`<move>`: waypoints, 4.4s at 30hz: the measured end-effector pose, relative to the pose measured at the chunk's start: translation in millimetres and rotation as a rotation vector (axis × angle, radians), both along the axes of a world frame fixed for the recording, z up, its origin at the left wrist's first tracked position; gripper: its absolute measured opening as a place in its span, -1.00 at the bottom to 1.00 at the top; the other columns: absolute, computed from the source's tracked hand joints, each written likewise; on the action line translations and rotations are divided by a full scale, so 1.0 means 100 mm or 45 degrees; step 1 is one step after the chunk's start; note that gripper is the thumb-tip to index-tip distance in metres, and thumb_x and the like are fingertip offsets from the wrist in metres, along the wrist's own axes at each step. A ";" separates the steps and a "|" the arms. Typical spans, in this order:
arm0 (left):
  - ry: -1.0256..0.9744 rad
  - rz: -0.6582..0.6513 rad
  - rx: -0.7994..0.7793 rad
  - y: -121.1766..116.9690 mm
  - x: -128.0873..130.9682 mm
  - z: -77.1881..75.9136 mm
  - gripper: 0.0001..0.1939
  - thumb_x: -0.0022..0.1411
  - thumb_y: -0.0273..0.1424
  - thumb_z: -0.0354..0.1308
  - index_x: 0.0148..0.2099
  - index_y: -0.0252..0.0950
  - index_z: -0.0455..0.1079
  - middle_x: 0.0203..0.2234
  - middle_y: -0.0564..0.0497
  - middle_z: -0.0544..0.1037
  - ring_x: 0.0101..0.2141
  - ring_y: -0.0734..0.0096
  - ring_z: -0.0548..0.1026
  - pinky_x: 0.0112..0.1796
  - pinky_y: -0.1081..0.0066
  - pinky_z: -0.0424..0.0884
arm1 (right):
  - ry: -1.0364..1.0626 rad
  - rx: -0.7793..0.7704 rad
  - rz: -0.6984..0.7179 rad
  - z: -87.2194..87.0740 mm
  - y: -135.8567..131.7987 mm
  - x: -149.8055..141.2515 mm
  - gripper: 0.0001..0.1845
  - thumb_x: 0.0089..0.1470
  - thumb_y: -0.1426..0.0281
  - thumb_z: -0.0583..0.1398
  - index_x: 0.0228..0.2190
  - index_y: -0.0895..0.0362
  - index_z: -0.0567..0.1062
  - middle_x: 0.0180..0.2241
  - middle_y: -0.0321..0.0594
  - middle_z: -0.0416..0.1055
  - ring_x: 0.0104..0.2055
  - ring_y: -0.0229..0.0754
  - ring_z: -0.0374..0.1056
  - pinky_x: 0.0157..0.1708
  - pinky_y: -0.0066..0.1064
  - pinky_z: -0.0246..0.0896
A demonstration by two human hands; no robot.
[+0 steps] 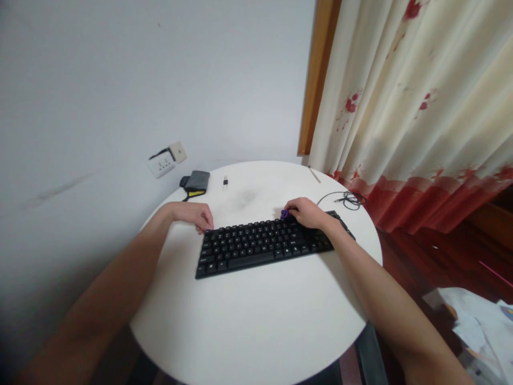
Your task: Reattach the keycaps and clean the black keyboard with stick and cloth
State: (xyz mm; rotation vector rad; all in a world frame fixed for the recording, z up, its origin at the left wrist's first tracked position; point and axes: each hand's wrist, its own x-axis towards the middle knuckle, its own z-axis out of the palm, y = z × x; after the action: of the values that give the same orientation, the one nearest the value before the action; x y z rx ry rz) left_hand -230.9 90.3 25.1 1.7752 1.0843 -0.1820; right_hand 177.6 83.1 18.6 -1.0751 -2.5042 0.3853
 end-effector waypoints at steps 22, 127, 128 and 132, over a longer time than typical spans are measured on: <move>-0.037 -0.010 0.001 0.02 -0.02 -0.03 -0.72 0.03 -0.22 0.34 -0.30 -0.34 0.61 -0.53 -0.07 0.62 -0.50 0.42 0.53 -0.44 0.52 0.41 | -0.253 0.112 -0.300 0.13 -0.25 0.09 -0.74 0.06 0.52 0.13 -0.28 0.07 0.59 -0.27 -0.19 0.57 -0.21 -0.09 0.43 -0.20 -0.38 0.20; -0.013 -0.050 0.011 0.07 -0.04 -0.05 -0.70 0.05 -0.16 0.32 -0.29 -0.30 0.62 -0.53 -0.07 0.61 -0.50 0.40 0.52 -0.44 0.53 0.41 | 0.042 0.225 -0.657 0.39 -0.72 0.48 -0.80 0.07 0.45 0.15 -0.31 0.13 0.58 -0.31 -0.16 0.56 -0.26 -0.11 0.41 -0.24 -0.38 0.20; -0.011 -0.048 0.015 0.07 -0.03 -0.04 -0.70 0.05 -0.16 0.31 -0.29 -0.30 0.62 -0.53 -0.07 0.61 -0.50 0.40 0.52 -0.43 0.53 0.41 | 0.050 0.295 -0.690 0.40 -0.62 0.47 -0.77 0.10 0.45 0.13 -0.26 0.14 0.58 -0.28 -0.14 0.55 -0.23 -0.10 0.41 -0.21 -0.37 0.20; 0.005 -0.057 0.029 0.04 -0.02 -0.01 -0.71 0.05 -0.17 0.31 -0.31 -0.30 0.62 -0.53 -0.08 0.61 -0.50 0.41 0.51 -0.44 0.55 0.39 | -0.098 0.362 -0.612 0.25 -0.40 0.32 -0.71 0.19 0.47 0.07 -0.17 0.13 0.56 -0.20 -0.11 0.55 -0.13 -0.10 0.42 -0.10 -0.36 0.18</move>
State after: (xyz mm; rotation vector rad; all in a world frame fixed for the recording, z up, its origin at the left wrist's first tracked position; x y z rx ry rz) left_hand -232.5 94.6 23.8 1.8207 1.0540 -0.2012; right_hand 209.4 43.4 43.9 -1.5286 -2.1729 -0.1474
